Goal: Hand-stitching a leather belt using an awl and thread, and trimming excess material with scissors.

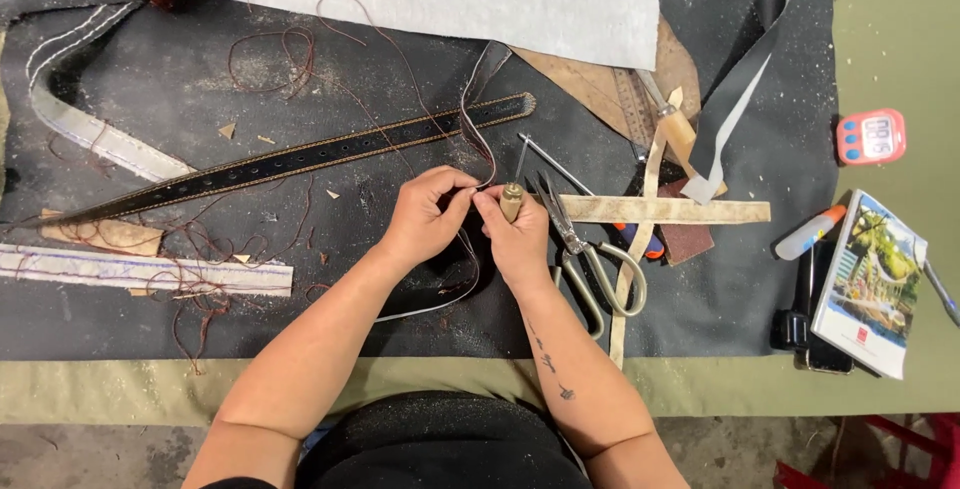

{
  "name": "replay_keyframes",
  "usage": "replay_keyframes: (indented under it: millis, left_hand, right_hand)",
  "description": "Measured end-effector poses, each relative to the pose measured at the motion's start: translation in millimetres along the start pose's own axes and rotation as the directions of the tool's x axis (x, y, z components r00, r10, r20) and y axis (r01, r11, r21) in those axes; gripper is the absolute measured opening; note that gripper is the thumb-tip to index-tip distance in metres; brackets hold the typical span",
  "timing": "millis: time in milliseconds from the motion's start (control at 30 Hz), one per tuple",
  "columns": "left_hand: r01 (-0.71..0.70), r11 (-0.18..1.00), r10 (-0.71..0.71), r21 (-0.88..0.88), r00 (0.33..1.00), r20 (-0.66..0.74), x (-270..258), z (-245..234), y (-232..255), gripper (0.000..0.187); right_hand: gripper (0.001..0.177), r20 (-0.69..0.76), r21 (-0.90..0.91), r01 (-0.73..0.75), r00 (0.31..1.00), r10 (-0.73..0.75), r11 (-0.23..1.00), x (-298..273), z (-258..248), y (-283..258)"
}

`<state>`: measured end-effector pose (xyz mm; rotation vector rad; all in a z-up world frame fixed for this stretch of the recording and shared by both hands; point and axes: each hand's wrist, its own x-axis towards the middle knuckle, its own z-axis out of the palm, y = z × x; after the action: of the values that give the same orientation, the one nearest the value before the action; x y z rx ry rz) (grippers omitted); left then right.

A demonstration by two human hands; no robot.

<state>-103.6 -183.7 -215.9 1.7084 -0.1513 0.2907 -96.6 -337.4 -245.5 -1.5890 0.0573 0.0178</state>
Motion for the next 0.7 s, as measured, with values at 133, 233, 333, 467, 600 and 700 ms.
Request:
replay_keyframes:
  millis: [133, 233, 333, 467, 600, 700]
  left_hand:
    - [0.026, 1.000, -0.026, -0.012, 0.999, -0.031, 2, -1, 3, 0.012]
    - [0.075, 0.997, -0.078, -0.036, 0.994, -0.080, 0, -2, -6, 0.013]
    - [0.099, 0.992, -0.107, -0.076, 0.990, -0.096, 0, -3, -7, 0.013]
    - [0.034, 0.998, -0.037, -0.052, 0.997, -0.068, 0, -2, -8, 0.016]
    - [-0.086, 0.996, 0.086, 0.002, 0.996, 0.016, -2, 0, -2, 0.022]
    - [-0.101, 0.995, 0.101, 0.001, 0.995, 0.027, -2, 1, 0, 0.022]
  right_hand:
    - [0.009, 0.031, 0.092, -0.013, 0.999, 0.010, 0.996, -2, 1, -6]
    - [0.009, 0.064, 0.157, -0.017, 0.998, 0.007, 0.987, -5, 1, -12]
    - [0.010, 0.019, 0.160, 0.016, 1.000, -0.020, 0.987, -2, 3, -11]
    - [0.015, 0.032, 0.038, 0.039, 0.999, -0.041, 0.998, 2, 1, -4]
    - [0.009, 0.029, 0.016, -0.026, 0.999, 0.026, 1.000, 0, -2, -7]
    - [0.009, 0.024, 0.087, -0.061, 0.998, 0.059, 0.994, 0, -2, -11]
